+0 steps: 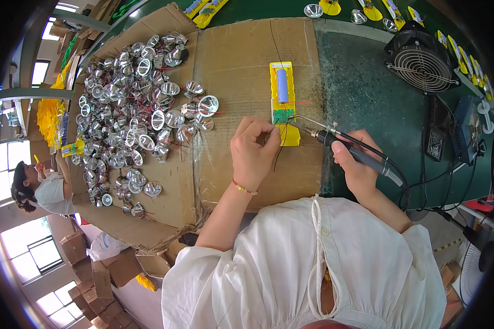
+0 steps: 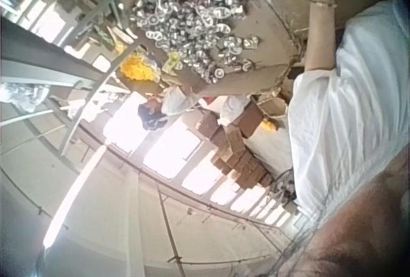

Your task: Soldering components and assembling small handheld flashlights at a factory workbench.

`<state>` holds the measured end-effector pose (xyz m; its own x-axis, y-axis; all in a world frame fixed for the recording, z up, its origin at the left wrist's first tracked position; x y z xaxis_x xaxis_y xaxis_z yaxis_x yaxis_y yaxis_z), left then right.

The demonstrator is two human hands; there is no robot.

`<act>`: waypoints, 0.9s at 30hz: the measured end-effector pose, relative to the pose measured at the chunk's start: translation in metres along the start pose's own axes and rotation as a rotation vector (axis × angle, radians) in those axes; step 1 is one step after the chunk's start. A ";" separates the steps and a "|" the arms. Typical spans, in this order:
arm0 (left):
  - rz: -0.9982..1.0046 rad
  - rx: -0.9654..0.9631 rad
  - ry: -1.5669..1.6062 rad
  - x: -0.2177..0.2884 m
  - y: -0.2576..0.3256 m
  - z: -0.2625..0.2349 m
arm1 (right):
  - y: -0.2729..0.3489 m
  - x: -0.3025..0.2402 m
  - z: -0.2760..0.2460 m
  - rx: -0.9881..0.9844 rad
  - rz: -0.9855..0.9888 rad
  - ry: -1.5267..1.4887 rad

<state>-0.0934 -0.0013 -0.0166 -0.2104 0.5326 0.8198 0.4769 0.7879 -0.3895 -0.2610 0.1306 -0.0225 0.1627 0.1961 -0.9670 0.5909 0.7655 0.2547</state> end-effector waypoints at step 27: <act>-0.087 -0.138 -0.005 -0.003 -0.003 -0.007 | 0.055 -0.041 -0.227 0.970 -0.313 0.192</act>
<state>-0.0886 -0.0077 -0.0147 -0.2599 0.4654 0.8461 0.5691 0.7816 -0.2551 -0.4148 0.3039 0.0287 -0.1858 0.2330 -0.9546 0.9812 -0.0068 -0.1927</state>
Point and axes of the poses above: each hand's wrist, its own y-axis away from the middle knuckle, its own z-axis out of the palm, x = y × z, the point moved 6 cm from there along -y, towards the middle knuckle, and after that the axes turned 15 degrees about z, right-handed, at the moved point
